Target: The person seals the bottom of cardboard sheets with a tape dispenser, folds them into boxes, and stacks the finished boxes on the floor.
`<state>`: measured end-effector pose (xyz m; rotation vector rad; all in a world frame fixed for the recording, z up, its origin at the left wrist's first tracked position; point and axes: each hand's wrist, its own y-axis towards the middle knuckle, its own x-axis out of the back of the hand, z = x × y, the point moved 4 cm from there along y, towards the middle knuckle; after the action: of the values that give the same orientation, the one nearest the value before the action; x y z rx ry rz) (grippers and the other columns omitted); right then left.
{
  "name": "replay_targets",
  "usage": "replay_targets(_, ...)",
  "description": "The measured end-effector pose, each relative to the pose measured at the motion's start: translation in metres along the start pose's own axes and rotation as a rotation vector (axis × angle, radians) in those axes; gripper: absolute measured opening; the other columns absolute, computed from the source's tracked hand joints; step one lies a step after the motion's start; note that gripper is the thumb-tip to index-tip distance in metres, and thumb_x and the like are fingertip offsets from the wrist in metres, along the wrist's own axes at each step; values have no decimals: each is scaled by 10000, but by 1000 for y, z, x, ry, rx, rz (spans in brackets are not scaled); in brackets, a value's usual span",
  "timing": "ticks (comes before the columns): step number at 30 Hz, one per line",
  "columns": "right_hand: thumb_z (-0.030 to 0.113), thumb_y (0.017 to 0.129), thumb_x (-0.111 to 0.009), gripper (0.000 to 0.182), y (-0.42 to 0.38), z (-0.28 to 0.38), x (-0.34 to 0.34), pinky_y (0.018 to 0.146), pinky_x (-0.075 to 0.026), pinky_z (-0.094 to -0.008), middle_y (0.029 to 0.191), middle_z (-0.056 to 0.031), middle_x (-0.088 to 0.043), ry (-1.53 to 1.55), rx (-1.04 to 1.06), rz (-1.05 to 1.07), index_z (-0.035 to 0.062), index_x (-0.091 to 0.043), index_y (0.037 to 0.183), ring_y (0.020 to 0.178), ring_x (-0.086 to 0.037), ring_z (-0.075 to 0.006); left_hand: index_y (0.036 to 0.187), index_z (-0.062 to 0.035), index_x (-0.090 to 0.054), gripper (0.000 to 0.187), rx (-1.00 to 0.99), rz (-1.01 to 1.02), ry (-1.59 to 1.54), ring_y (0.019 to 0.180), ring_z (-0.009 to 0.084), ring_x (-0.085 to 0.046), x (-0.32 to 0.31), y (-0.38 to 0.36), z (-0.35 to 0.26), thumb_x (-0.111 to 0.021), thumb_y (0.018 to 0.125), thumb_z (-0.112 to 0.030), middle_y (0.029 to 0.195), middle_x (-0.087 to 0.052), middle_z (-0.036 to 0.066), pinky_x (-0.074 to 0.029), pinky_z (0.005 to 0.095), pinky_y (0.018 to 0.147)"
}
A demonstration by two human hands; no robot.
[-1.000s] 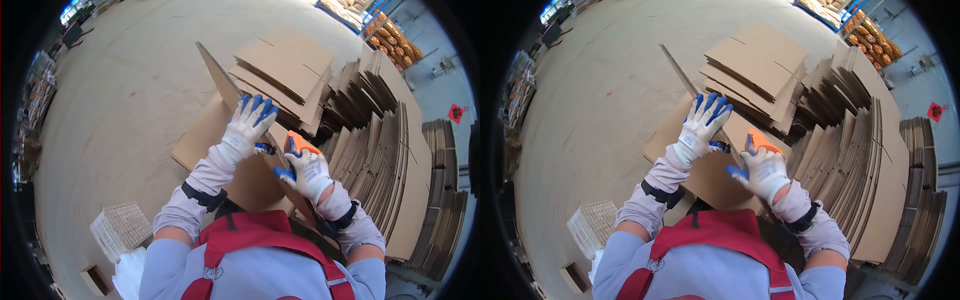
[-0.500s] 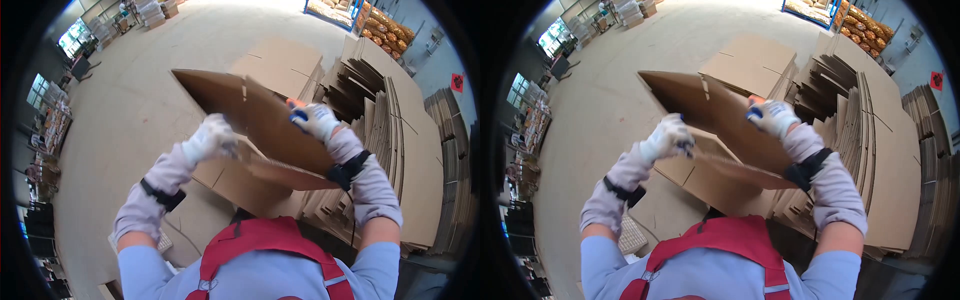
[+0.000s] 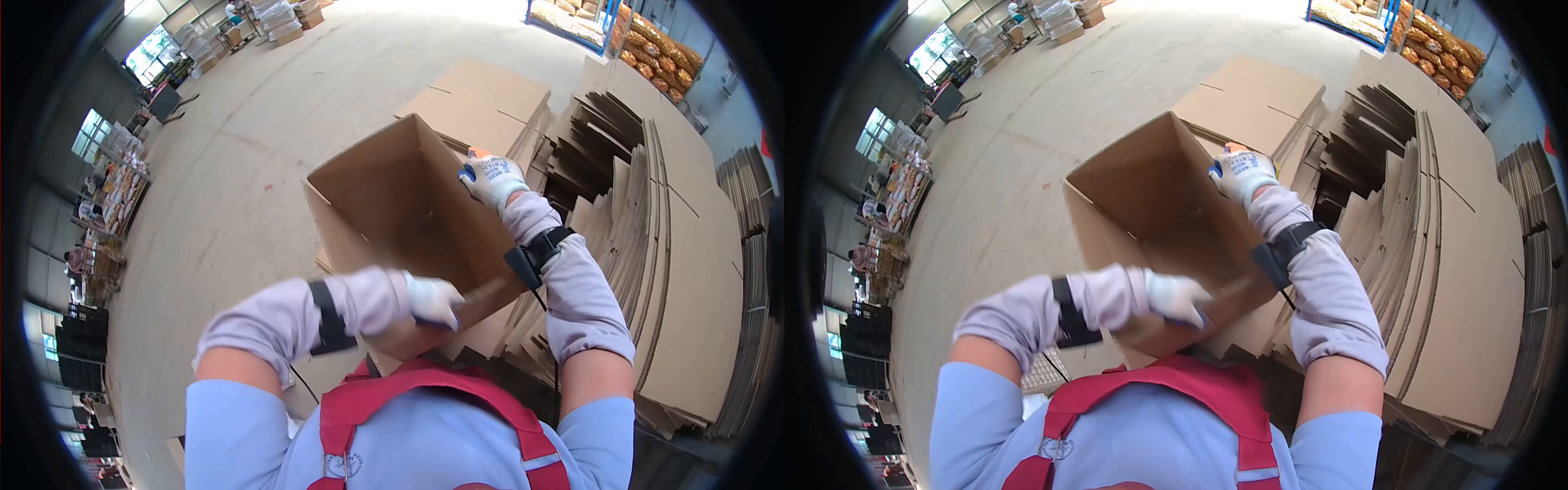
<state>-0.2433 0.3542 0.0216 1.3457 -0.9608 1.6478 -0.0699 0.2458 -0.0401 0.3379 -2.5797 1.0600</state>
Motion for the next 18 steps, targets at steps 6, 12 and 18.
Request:
replay_targets(6,358,864,-502,344,8,-1,-20,775,-530,-509,1085,-111,-676,42,-66,-103,139,-703,1037,967,-676,-322,1042,-55,-710,525,437,155,646,885,299,-688,35,49,83,-690,795,-518,970,-711,124,-541,385,760)
replay_targets(12,357,899,-491,345,-4,6,-7,819,-515,-455,1045,-147,-671,-10,-84,-49,93,-681,1012,950,-660,-327,1149,-128,-655,468,22,-430,844,1010,329,-637,118,0,36,-716,769,-394,1084,-671,134,-488,434,920)
replay_targets(18,338,886,-525,296,8,12,-3,754,-520,-456,869,-132,-691,-50,-67,-172,109,-698,959,877,-678,-319,1114,-46,-636,472,304,-969,513,921,371,-650,189,-103,113,-670,824,-418,955,-684,183,-509,446,828)
